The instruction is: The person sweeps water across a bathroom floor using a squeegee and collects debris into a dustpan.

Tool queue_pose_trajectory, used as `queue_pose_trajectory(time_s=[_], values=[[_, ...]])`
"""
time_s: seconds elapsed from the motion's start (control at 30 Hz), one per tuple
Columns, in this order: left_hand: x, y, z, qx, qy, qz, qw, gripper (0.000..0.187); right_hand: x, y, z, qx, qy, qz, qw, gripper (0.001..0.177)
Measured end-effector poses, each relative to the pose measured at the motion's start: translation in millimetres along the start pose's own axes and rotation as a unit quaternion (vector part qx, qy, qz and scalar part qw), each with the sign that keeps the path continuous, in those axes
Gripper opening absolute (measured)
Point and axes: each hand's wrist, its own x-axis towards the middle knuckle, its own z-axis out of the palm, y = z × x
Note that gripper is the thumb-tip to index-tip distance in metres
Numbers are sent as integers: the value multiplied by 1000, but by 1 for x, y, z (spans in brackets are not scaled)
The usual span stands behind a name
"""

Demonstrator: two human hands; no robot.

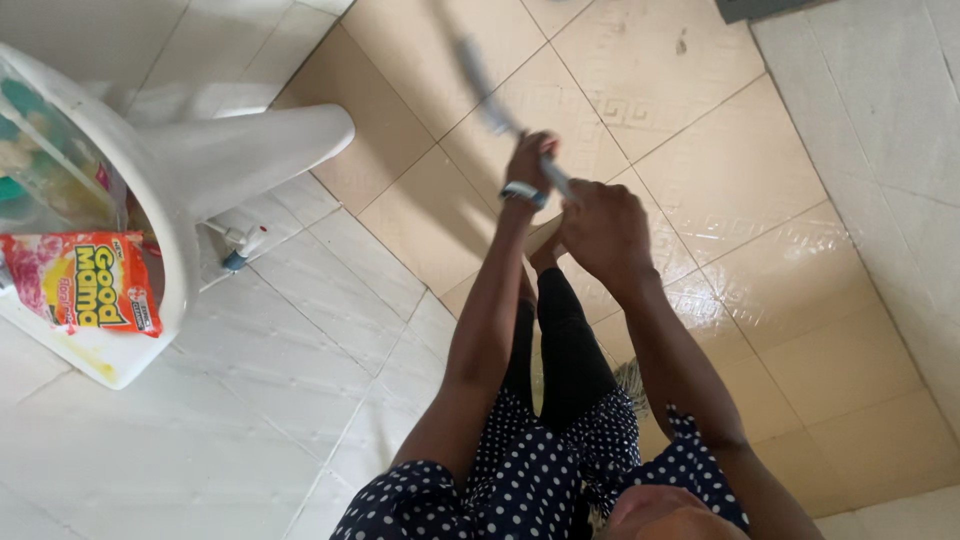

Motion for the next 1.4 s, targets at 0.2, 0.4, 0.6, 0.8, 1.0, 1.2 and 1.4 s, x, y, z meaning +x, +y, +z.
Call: queue_pose_trajectory(time_s=[0.2, 0.4, 0.6, 0.8, 1.0, 1.2, 1.4], values=[[-47, -78, -61, 196, 35, -158, 967, 8, 61, 13, 76, 72, -37, -72, 994, 26], [21, -98, -38, 315, -114, -134, 932, 16, 92, 2, 77, -58, -1, -39, 998, 21], [107, -58, -26, 126, -74, 46, 988, 13, 98, -41, 6, -21, 35, 46, 998, 23], [101, -51, -115, 140, -18, -46, 989, 12, 130, -79, 9, -10, 27, -105, 994, 20], [74, -119, -181, 154, 7, -216, 964, 16, 175, -154, 61, -30, -61, -85, 994, 26], [141, -103, -194, 153, -45, -50, 986, 19, 177, -174, 42, -19, 38, -96, 994, 27], [132, -110, -232, 78, 5, -142, 987, 19, 195, -208, 20, -37, -98, -86, 991, 24]])
